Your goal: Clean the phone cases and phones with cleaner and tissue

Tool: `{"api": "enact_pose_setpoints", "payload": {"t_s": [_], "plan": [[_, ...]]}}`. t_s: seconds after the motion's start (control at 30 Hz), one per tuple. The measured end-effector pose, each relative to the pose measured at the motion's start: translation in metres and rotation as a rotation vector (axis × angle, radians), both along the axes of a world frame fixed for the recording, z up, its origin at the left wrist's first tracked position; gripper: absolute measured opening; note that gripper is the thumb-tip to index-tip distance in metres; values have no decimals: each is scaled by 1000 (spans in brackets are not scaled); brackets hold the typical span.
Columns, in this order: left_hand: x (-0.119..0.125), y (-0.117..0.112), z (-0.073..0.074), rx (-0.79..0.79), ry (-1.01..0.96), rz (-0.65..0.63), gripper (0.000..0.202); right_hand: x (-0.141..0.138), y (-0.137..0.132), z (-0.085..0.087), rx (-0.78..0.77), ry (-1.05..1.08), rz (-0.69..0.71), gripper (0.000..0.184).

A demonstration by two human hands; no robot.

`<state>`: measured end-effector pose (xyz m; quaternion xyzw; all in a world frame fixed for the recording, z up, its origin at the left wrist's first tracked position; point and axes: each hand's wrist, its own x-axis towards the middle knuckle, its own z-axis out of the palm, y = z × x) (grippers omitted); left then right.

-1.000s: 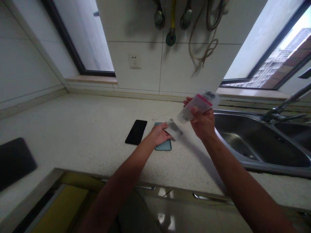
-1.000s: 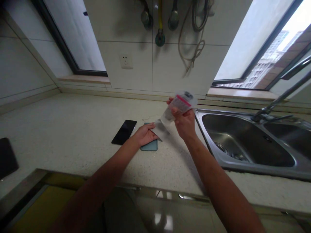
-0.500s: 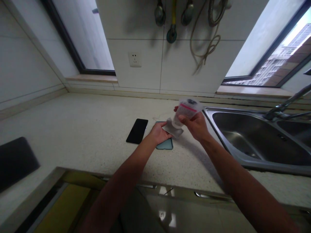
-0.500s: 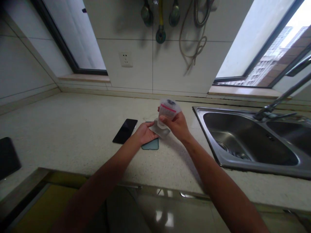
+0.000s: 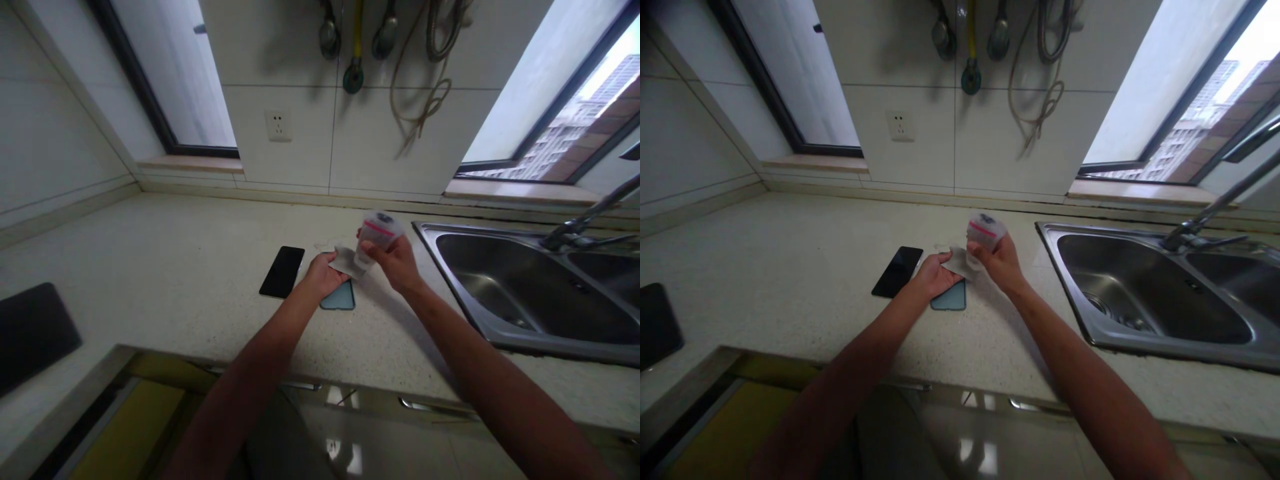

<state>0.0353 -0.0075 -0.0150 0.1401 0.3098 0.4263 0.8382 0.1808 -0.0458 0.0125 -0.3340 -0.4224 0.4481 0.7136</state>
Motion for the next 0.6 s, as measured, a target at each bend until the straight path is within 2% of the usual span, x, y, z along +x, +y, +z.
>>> {"api": "enact_pose_setpoints", "payload": {"t_s": [0.13,0.27,0.4,0.5,0.6], "plan": [[0,0,-1,-5,3,-1,28,0,4,-7,73,-64,-102,39],[3,0,1,-12,-14,10,29,3,1,8,186,22,-225,35],[3,-2,6,0,-7,-25,36,8,1,18,176,160,-150,29],[4,-6,10,29,18,-48,46,18,9,14,100,316,-76,24],[4,-10,13,54,40,-115,40,33,19,6,0,472,-40,12]]}}
